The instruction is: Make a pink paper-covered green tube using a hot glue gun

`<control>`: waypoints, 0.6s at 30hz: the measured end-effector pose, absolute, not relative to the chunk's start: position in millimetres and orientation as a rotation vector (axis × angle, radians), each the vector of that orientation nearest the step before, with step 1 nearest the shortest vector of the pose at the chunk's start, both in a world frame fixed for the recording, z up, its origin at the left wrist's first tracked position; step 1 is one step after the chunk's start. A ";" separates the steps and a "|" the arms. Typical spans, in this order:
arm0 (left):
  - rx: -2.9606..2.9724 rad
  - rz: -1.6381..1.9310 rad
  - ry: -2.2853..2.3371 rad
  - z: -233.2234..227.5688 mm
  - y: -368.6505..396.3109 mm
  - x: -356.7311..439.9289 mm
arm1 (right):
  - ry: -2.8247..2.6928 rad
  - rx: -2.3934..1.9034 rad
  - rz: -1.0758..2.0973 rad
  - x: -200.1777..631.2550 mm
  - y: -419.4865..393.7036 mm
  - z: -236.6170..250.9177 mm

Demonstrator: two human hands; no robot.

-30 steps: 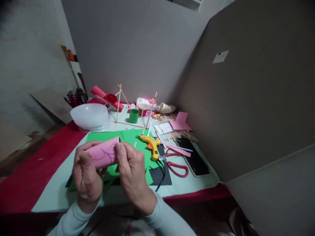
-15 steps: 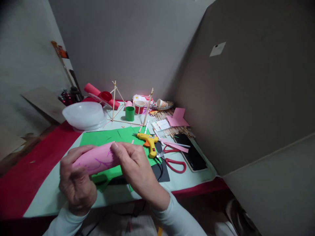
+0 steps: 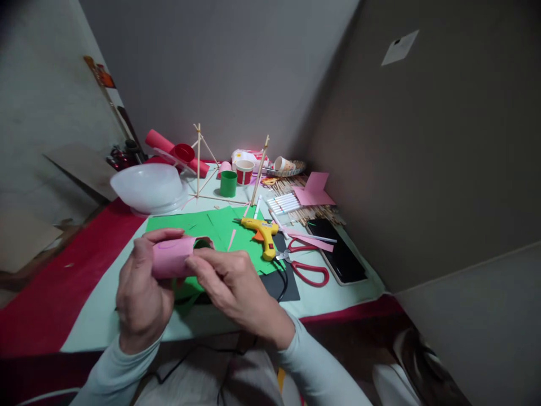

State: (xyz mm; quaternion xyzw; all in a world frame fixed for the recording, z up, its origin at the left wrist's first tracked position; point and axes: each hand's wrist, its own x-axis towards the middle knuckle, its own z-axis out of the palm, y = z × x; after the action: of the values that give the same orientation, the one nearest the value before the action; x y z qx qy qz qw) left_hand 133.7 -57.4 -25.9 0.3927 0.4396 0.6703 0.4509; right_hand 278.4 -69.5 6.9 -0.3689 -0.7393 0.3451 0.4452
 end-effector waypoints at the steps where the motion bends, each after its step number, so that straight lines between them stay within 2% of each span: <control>1: 1.026 1.710 1.149 -27.1 -57.6 135.1 | -1.807 -0.938 0.925 278.5 -69.8 8.7; 4: 1.286 1.919 1.224 -30.9 -59.7 140.0 | -1.676 -1.000 1.095 276.2 -72.8 15.2; 7: 1.439 2.107 1.136 -31.5 -62.1 144.5 | -1.642 -0.970 1.021 272.2 -76.7 16.7; 11: 1.457 2.125 1.144 -29.9 -65.0 146.1 | -1.685 -0.928 0.922 270.6 -81.0 13.4; 18: 1.710 2.220 0.969 -42.1 -62.4 137.6 | -1.500 -0.896 1.293 275.5 -85.9 19.3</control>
State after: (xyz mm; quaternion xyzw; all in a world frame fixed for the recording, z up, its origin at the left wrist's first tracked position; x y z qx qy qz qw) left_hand 137.6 -62.4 -42.1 0.5744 0.3254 0.7459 0.0883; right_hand 275.5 -85.9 19.3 -0.3650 -0.6108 0.5265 0.4653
